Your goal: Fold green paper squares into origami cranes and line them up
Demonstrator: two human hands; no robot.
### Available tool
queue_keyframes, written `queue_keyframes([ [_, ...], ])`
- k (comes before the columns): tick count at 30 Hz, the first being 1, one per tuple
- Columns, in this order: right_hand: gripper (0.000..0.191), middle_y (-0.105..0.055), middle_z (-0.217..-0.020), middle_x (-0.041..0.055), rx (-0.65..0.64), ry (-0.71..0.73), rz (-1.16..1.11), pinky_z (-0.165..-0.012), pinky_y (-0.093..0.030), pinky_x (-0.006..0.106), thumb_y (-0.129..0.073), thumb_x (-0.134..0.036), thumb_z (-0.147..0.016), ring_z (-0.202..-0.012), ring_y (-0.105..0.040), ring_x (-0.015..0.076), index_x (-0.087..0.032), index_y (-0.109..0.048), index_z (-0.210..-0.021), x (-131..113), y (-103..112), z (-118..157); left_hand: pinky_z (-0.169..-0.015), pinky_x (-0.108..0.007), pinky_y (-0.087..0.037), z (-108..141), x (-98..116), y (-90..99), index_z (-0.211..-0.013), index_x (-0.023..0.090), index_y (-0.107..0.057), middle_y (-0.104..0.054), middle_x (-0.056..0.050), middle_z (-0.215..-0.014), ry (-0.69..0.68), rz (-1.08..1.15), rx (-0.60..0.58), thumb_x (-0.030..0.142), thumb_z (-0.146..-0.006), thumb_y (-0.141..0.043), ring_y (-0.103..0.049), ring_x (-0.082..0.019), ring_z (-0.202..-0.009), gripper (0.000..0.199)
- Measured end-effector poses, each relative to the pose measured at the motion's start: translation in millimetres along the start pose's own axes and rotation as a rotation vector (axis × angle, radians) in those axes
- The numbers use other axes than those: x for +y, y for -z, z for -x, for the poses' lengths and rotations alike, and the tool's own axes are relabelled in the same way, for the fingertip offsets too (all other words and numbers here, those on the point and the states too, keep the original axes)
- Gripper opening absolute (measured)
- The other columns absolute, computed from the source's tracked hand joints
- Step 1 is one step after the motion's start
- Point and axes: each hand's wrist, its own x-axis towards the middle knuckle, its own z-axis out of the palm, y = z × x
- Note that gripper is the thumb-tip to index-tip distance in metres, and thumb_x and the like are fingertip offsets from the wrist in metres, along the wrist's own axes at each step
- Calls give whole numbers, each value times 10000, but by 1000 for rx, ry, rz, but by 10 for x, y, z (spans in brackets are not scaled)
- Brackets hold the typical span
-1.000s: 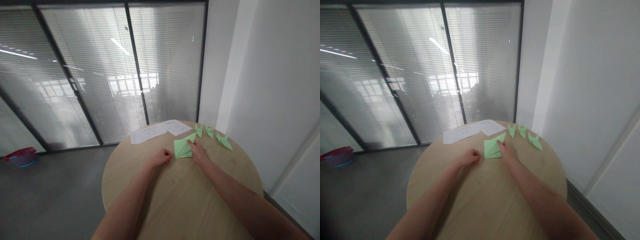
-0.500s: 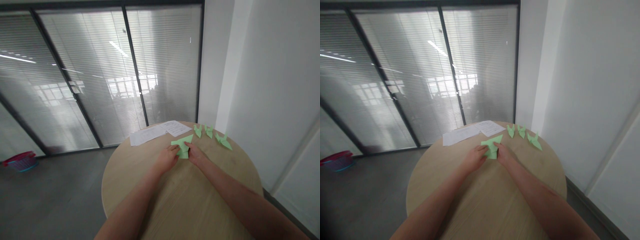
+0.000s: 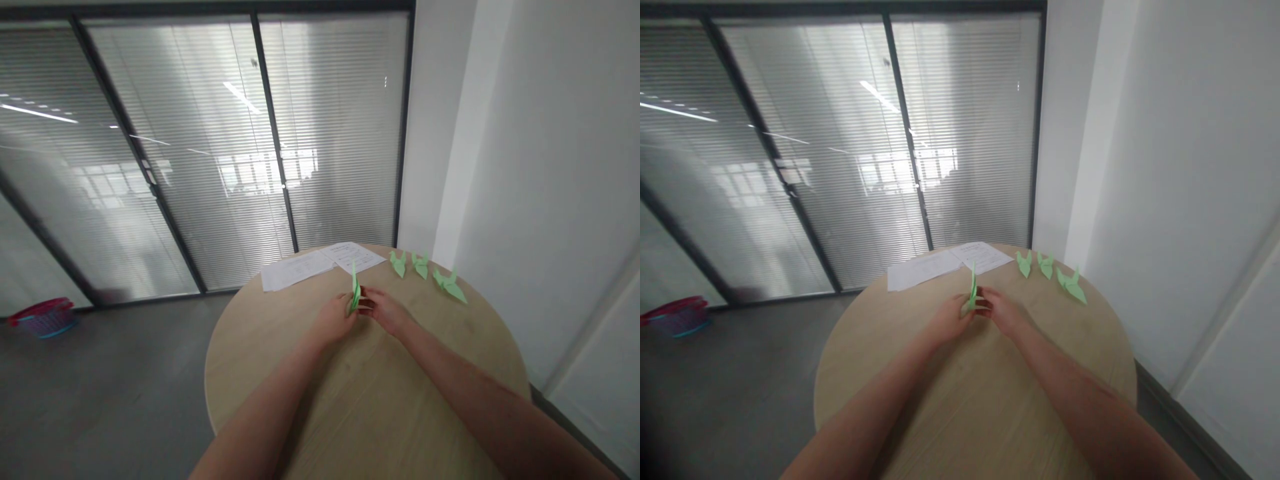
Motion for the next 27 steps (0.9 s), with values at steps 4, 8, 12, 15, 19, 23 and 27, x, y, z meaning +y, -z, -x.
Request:
queue_keyframes([
  [4, 267, -775, -965, 58, 85, 87, 253, -711, -558, 299, -793, -344, -757, -841, -702, 201, -225, -764, -995, 41, -19, 18, -817, -348, -538, -48, -69, -48, -963, 178, -736, -776, -122, -969, 142, 172, -16, 281, -906, -534, -706, -271, -889, 234],
  [8, 180, -735, -854, 29, 178, 184, 407, -619, -533, 269, -807, -317, -732, -767, -668, 186, -230, -722, -866, 100, 24, -37, -763, -335, -514, -94, -142, -56, -871, 150, -734, -753, -83, -854, 291, 345, 51, 369, -931, -518, -677, -265, -839, 313],
  [12, 318, -734, -930, 36, 278, 196, 342, -608, -553, 279, -841, -278, -690, -772, -676, 192, -259, -678, -963, 134, 25, -67, -820, -343, -524, -101, -190, -39, -973, 129, -736, -759, -87, -937, 366, 558, 119, 399, -947, -528, -675, -249, -883, 342],
  [15, 464, -753, -1074, 66, 181, 121, 292, -654, -580, 305, -835, -362, -728, -882, -715, 228, -267, -669, -1150, 123, -33, -38, -877, -357, -528, -88, -190, -36, -1103, 108, -724, -760, -121, -1067, 388, 686, 141, 387, -964, -524, -686, -249, -943, 371],
  [19, 323, -784, -1051, 67, 90, 115, 303, -758, -586, 371, -806, -420, -761, -897, -728, 268, -258, -740, -1032, 105, -82, 0, -886, -377, -523, -69, -171, -47, -1112, 97, -728, -761, -131, -1091, 376, 680, 96, 342, -955, -549, -682, -270, -963, 341],
  [23, 273, -799, -1003, 71, 122, 162, 361, -821, -577, 427, -838, -382, -725, -895, -731, 303, -260, -769, -959, 112, -43, -11, -859, -353, -510, -65, -213, -49, -1048, 85, -734, -766, -120, -1043, 337, 648, 37, 271, -928, -574, -660, -263, -948, 273],
  [27, 255, -795, -1032, 76, 105, 159, 392, -833, -579, 426, -834, -359, -741, -914, -732, 296, -259, -774, -968, 103, -21, -11, -767, -331, -509, -74, -312, -11, -904, 83, -729, -750, -97, -882, 401, 634, 20, 288, -900, -604, -641, -230, -831, 241],
])
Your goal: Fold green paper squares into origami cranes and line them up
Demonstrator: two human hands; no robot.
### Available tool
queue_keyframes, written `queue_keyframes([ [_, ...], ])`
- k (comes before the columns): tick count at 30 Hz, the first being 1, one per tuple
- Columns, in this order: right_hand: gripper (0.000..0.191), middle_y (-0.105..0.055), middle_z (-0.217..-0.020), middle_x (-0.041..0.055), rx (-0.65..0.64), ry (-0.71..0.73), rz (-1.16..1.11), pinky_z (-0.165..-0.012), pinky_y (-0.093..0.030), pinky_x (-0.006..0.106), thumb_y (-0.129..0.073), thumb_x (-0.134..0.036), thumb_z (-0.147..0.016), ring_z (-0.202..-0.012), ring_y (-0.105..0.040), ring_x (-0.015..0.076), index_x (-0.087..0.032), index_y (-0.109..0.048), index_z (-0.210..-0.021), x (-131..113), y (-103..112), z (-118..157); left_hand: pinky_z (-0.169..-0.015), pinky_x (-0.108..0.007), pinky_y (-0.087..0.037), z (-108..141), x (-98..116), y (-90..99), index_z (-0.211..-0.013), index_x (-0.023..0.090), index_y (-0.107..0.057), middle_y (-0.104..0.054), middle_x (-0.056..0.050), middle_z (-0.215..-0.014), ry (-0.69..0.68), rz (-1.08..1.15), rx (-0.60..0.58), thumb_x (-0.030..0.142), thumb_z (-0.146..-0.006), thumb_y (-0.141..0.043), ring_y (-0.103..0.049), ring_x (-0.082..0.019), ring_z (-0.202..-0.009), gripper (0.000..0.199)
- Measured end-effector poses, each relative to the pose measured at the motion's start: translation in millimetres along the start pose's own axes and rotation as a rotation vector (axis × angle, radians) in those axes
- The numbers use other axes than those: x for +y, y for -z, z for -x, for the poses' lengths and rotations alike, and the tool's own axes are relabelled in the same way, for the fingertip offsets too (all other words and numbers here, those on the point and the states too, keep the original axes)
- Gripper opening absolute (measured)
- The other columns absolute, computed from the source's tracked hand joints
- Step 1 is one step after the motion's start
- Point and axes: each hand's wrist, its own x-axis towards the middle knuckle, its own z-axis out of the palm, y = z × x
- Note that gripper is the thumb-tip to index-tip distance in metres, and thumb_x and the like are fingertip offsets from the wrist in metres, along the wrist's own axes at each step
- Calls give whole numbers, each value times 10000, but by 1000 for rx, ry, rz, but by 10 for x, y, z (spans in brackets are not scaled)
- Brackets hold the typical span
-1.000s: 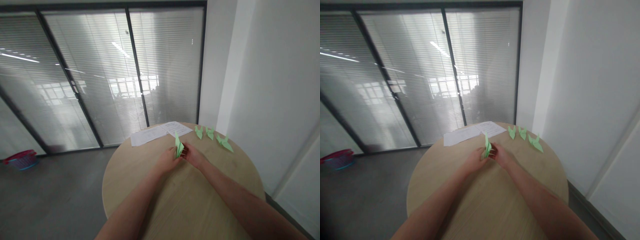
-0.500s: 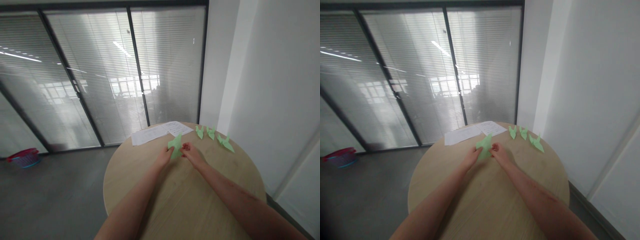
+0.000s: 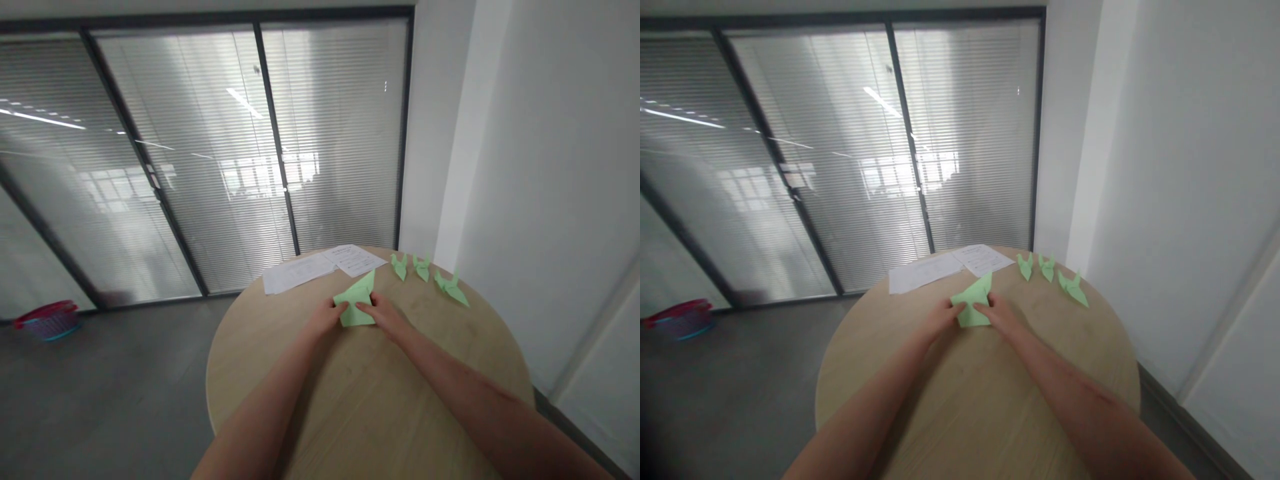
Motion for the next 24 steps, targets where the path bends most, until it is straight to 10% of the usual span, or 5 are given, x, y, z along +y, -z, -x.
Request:
queue_keyframes([
  [24, 232, -781, -879, 14, 32, -9, 100, -712, -547, 360, -803, -360, -731, -769, -695, 249, -269, -762, -940, -21, 60, 9, -720, -339, -565, 71, 97, 117, -1052, 138, -710, -763, -90, -948, 139, 297, -136, 339, -734, -812, -703, -211, -798, 389],
])
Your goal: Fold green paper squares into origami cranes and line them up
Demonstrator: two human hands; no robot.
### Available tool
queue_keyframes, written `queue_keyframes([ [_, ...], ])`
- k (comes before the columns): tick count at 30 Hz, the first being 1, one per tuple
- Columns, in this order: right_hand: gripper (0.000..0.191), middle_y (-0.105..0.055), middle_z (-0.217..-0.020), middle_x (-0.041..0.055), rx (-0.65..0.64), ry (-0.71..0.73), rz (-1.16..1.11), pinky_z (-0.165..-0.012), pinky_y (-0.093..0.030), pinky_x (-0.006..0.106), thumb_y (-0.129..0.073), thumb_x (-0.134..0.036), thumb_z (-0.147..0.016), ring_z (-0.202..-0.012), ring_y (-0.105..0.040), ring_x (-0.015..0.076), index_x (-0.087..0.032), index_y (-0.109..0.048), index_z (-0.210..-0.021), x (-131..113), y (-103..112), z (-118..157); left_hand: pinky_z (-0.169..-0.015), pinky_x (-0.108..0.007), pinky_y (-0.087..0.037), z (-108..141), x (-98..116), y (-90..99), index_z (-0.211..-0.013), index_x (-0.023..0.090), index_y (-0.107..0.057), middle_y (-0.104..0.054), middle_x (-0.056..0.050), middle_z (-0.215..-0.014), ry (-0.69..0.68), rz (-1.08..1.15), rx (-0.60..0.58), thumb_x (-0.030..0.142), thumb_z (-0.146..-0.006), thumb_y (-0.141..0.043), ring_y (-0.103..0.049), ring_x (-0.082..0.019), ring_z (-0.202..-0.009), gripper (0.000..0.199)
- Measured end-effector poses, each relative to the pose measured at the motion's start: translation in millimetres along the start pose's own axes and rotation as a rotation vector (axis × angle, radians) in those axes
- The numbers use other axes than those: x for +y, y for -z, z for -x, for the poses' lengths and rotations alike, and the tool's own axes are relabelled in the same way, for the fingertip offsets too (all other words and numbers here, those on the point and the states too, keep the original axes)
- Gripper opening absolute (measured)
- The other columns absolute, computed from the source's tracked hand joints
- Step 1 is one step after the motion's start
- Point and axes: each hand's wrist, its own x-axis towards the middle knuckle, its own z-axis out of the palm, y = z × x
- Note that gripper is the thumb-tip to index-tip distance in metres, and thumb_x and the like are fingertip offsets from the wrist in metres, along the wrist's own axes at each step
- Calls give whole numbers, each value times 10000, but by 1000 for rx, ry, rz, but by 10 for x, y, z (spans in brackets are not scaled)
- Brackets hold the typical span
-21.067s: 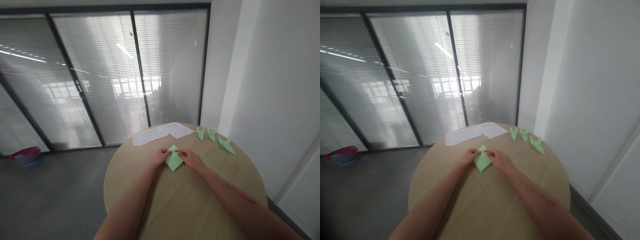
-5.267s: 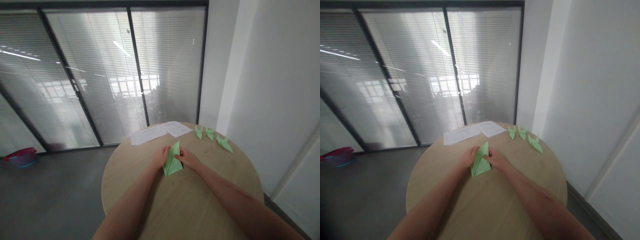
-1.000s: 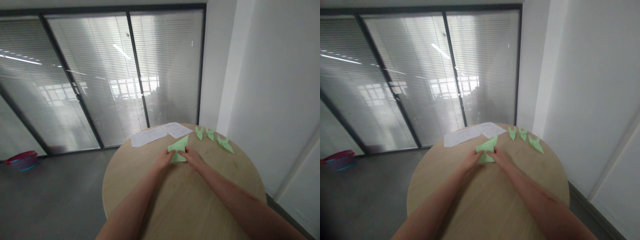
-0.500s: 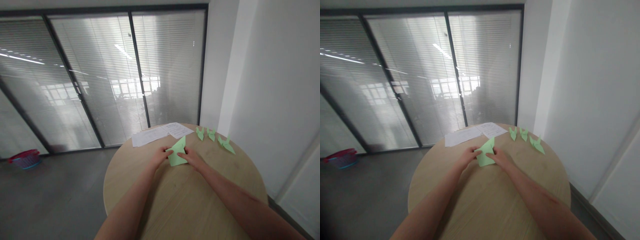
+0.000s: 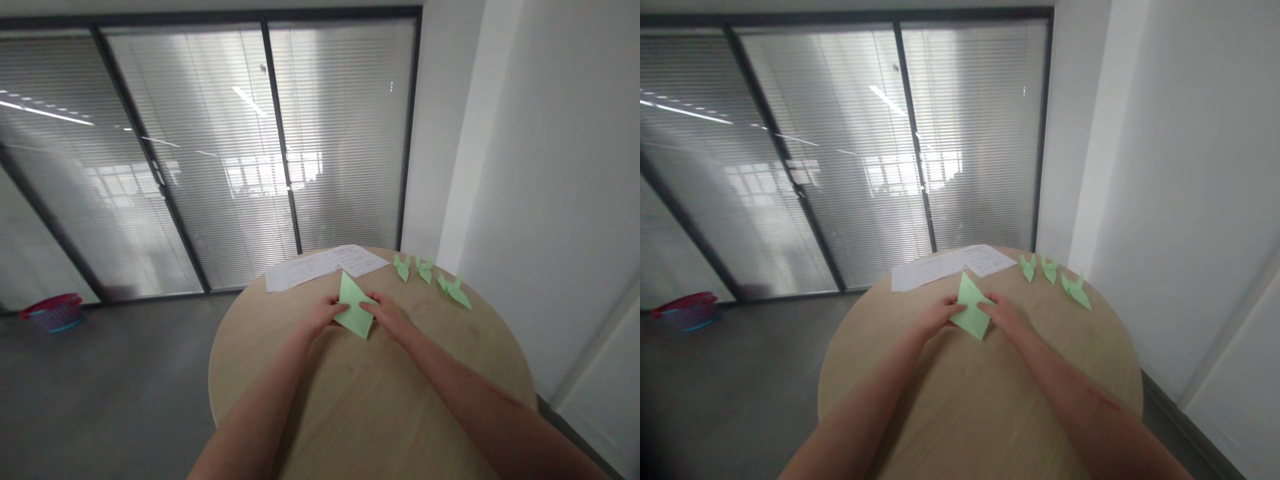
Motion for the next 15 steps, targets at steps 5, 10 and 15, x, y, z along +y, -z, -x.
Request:
queue_keyframes([
  [5, 181, -767, -861, 4, -10, 65, 106, -759, -526, 358, -792, -366, -735, -796, -678, 249, -269, -763, -885, 17, -18, -9, -671, -308, -523, -6, -42, -23, -921, 124, -752, -773, -93, -860, 56, -63, 49, 418, -774, -793, -689, -210, -747, 331],
  [10, 252, -739, -879, 3, 98, 92, 150, -777, -502, 340, -818, -329, -696, -838, -659, 239, -270, -703, -911, 27, -28, -19, -632, -290, -481, -30, -78, -40, -891, 112, -757, -758, -80, -790, 69, -57, 70, 398, -778, -806, -665, -192, -679, 311],
  [15, 244, -656, -736, -17, 139, 100, 168, -664, -437, 303, -822, -340, -662, -717, -590, 215, -261, -616, -767, 12, -50, 1, -670, -316, -496, -46, -72, -89, -860, 106, -756, -760, -95, -798, 41, -90, 147, 383, -800, -797, -675, -212, -704, 286],
])
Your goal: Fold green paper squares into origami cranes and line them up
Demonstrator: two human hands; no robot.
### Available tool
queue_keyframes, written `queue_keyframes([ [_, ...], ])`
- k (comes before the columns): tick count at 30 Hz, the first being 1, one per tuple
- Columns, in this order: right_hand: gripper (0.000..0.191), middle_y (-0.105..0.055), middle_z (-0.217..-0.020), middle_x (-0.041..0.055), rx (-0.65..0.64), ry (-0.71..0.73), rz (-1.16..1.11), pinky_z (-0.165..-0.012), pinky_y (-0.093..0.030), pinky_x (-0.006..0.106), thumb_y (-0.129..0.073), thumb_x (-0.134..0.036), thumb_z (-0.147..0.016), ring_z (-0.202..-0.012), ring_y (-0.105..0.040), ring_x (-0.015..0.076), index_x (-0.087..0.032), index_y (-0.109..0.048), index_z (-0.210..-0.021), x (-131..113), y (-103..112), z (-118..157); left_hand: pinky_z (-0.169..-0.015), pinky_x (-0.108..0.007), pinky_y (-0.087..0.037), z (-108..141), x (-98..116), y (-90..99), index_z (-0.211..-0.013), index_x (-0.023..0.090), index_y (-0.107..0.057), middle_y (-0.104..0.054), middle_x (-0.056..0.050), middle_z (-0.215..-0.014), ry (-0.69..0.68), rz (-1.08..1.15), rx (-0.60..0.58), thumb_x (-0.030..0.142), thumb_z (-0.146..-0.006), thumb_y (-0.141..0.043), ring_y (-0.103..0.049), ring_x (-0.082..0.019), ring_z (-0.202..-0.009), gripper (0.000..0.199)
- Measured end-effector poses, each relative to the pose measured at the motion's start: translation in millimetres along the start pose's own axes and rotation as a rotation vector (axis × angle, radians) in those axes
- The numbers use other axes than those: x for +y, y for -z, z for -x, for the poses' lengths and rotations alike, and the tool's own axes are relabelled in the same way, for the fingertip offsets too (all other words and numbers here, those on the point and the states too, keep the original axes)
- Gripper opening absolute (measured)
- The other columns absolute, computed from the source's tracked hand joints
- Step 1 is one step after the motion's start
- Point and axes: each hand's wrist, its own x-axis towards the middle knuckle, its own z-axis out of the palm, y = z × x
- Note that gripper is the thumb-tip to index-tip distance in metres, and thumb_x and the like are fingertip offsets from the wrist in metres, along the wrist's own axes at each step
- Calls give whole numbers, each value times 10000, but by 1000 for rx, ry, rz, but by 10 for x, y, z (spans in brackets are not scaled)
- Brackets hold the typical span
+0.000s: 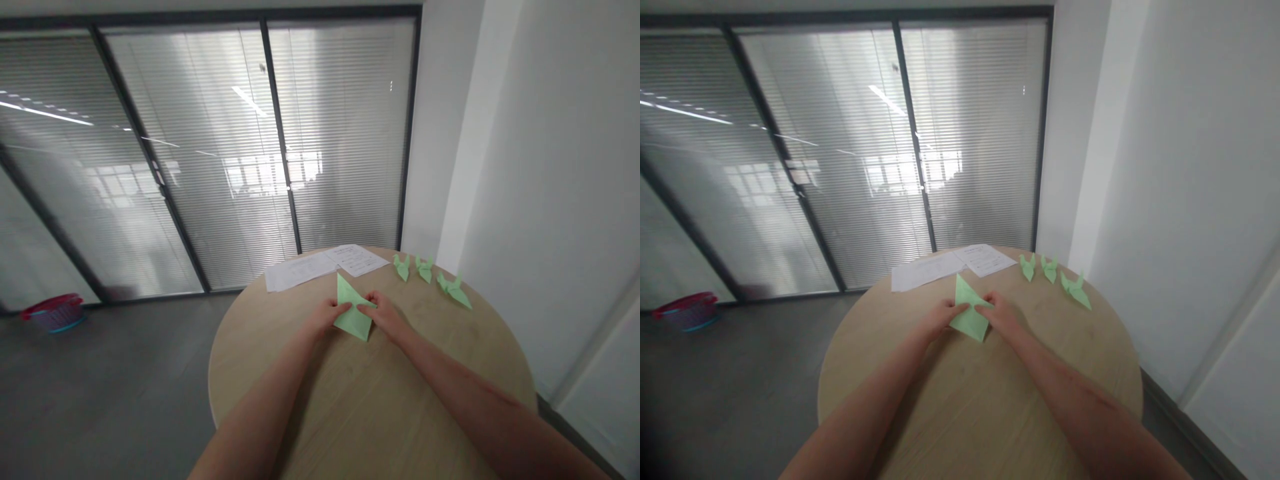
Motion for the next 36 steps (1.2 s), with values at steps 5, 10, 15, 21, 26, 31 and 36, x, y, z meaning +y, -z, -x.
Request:
queue_keyframes([
  [5, 258, -605, -686, -25, -83, -7, 26, -594, -411, 282, -746, -436, -745, -654, -565, 191, -254, -564, -754, -29, -16, 33, -694, -318, -519, 26, 58, -9, -871, 93, -744, -767, -106, -830, -14, -60, 70, 326, -856, -742, -694, -243, -774, 234],
  [10, 293, -614, -724, -11, -162, -37, -59, -612, -476, 290, -673, -498, -782, -696, -614, 202, -247, -523, -787, -14, -25, 21, -654, -301, -510, 9, 44, 32, -949, 89, -745, -772, -122, -889, -54, -7, 123, 321, -873, -709, -689, -233, -758, 246],
  [15, 234, -564, -710, -11, -70, 31, 102, -621, -451, 282, -630, -437, -793, -693, -563, 188, -236, -516, -757, 52, -2, -27, -675, -283, -501, -39, -23, 2, -831, 118, -761, -775, -109, -861, -122, -10, 80, 312, -822, -754, -689, -224, -761, 195],
  [21, 286, -563, -723, -12, -134, 123, 61, -641, -451, 286, -659, -480, -791, -697, -548, 185, -247, -498, -759, -6, -6, -10, -700, -307, -499, -69, -61, -56, -856, 111, -762, -765, -98, -851, -160, -75, 67, 298, -817, -739, -686, -229, -765, 192],
  [26, 287, -648, -803, 11, -223, 63, -40, -658, -487, 282, -643, -514, -842, -737, -622, 185, -237, -577, -882, -42, -28, 24, -690, -307, -487, -78, -55, -21, -858, 105, -759, -763, -108, -846, -168, -88, 106, 327, -824, -734, -681, -240, -789, 226],
  [31, 316, -687, -814, 8, -199, -2, -98, -630, -494, 285, -742, -427, -765, -744, -661, 196, -250, -537, -928, 28, -30, -9, -687, -309, -488, -62, -46, 1, -863, 99, -762, -768, -116, -867, -161, -101, 99, 322, -825, -733, -678, -236, -772, 228],
  [36, 467, -718, -873, 5, -182, -88, -202, -607, -517, 297, -756, -399, -759, -741, -687, 207, -275, -498, -1129, 36, -35, -3, -727, -332, -519, -34, -24, -30, -894, 102, -763, -771, -119, -889, -171, -112, 36, 343, -850, -722, -694, -248, -794, 248],
])
